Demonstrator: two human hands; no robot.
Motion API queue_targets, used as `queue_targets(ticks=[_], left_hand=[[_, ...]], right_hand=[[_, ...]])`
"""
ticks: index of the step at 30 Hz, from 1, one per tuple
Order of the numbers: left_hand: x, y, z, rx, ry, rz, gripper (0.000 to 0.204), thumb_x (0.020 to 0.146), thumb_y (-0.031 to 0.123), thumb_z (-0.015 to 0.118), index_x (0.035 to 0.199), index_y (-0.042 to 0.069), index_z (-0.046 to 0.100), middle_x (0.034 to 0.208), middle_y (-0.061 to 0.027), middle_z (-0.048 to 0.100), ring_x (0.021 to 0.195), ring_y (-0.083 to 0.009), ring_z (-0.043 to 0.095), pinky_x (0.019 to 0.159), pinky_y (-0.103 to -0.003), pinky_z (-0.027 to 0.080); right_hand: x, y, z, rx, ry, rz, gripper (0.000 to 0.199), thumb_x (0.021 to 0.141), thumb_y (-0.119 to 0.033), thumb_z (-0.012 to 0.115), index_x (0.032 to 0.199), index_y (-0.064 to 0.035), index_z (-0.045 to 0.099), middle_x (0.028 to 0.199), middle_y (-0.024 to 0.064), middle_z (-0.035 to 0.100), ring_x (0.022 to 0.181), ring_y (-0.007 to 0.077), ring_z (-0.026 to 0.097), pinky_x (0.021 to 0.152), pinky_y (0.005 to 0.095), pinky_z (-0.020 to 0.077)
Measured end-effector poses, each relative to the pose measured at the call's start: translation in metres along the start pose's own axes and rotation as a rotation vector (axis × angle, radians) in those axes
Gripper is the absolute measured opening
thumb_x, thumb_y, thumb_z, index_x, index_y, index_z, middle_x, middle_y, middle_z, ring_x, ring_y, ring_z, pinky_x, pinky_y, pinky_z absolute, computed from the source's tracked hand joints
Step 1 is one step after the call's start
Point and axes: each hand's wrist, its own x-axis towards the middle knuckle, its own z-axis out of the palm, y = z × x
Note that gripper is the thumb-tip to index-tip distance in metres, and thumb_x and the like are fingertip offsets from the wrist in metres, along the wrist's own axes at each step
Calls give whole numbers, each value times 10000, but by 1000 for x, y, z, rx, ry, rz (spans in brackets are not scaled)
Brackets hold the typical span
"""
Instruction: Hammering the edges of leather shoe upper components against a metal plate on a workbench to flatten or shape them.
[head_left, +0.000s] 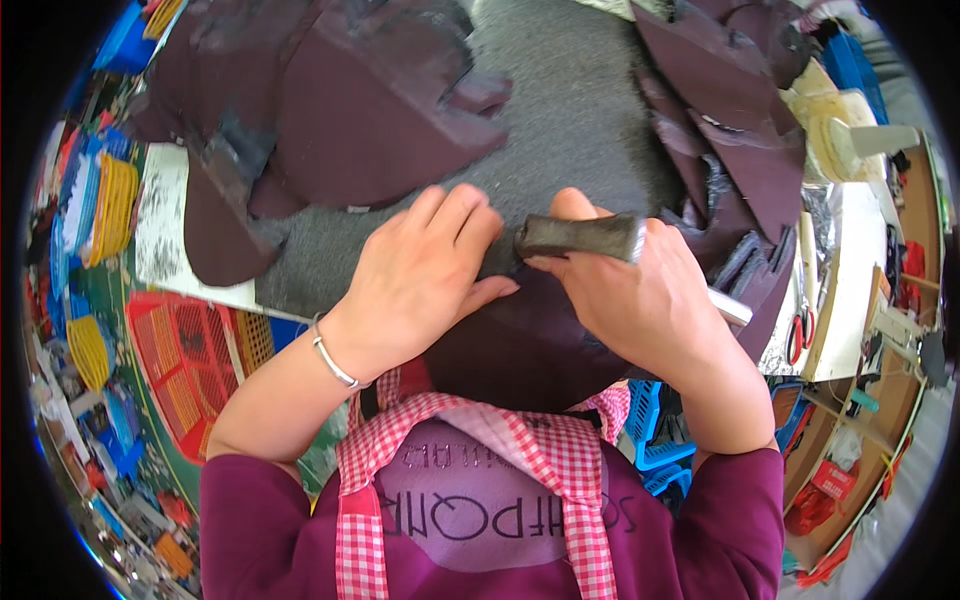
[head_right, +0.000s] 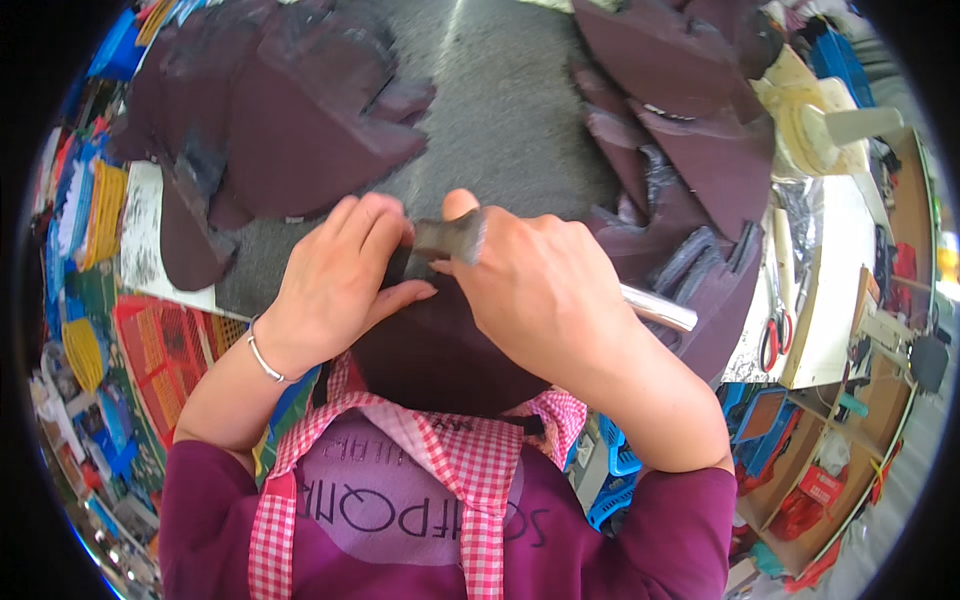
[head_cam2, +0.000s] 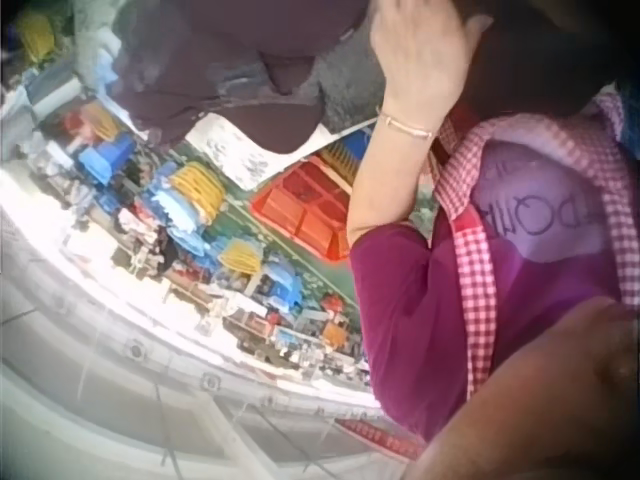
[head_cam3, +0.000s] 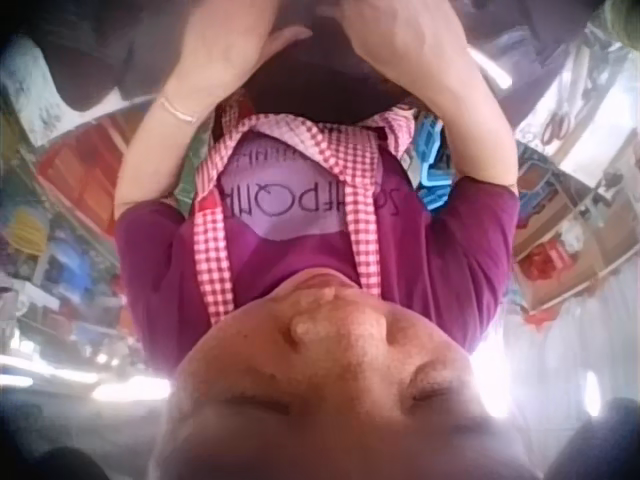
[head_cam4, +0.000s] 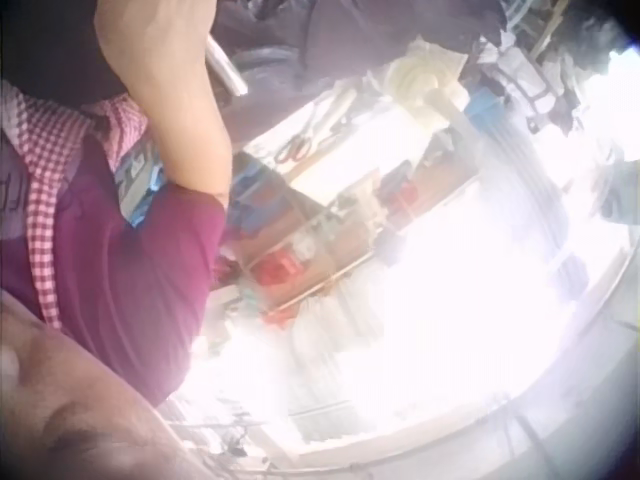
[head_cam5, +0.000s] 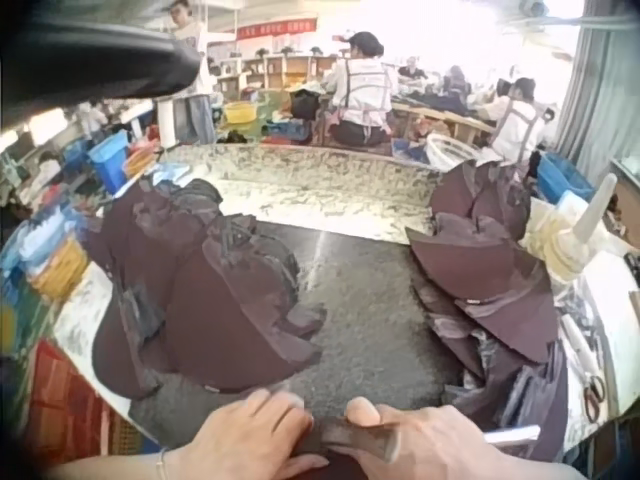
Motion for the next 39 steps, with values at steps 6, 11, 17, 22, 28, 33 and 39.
queue_targets(ticks=[6,11,17,22,28,33,39], left_hand=[[7,-18,-8,60,-288,254,356,797,435,849,724,157,638,765,1,517,821,-221,573,653,-378,520],[66,-67,-88,266,-352,250,425,749,447,864,707,98,624,789,-42,556,829,-289,578,696,-447,514],[202,-141,-108,418,102,245,372,948,214,798,1272,44,733,1225,-167,737,1228,-378,667,1086,-466,506],[327,-57,45,152,11,292,307,1083,239,601,1322,95,729,1301,-172,729,1265,-364,658,1105,-464,522],[379,-25,123,57,-15,-71,447,1044,375,663,1385,86,686,1285,-211,700,1238,-399,672,1070,-508,550],[366,-11,99,332,51,137,628,921,488,804,1422,130,681,1407,-201,648,1275,-459,650,1055,-501,560],[351,-15,117,-33,-72,-266,802,873,431,877,1487,44,536,1389,-248,612,1283,-461,642,1052,-494,557]], right_hand=[[-10,1,1,73,-127,46,260,938,-126,780,1037,-80,544,786,155,694,713,399,722,579,497,533],[-31,31,-33,148,28,148,197,962,-172,780,989,-71,614,811,130,691,721,362,709,630,475,537],[-38,100,-86,-66,367,458,214,1010,-242,718,1086,-57,643,841,216,742,802,457,740,701,535,579],[-31,157,-85,-313,366,566,271,1032,-266,689,1083,-5,640,872,266,747,832,469,747,733,553,586],[-18,156,-77,-382,251,561,278,1060,-245,651,1097,13,555,851,294,740,821,487,749,741,567,594],[-20,162,-74,-378,268,549,318,1057,-273,660,1125,23,564,872,291,747,847,502,748,758,582,593],[-14,169,-68,-364,256,633,409,1048,-294,664,1232,65,594,894,315,745,871,504,751,785,578,596]])
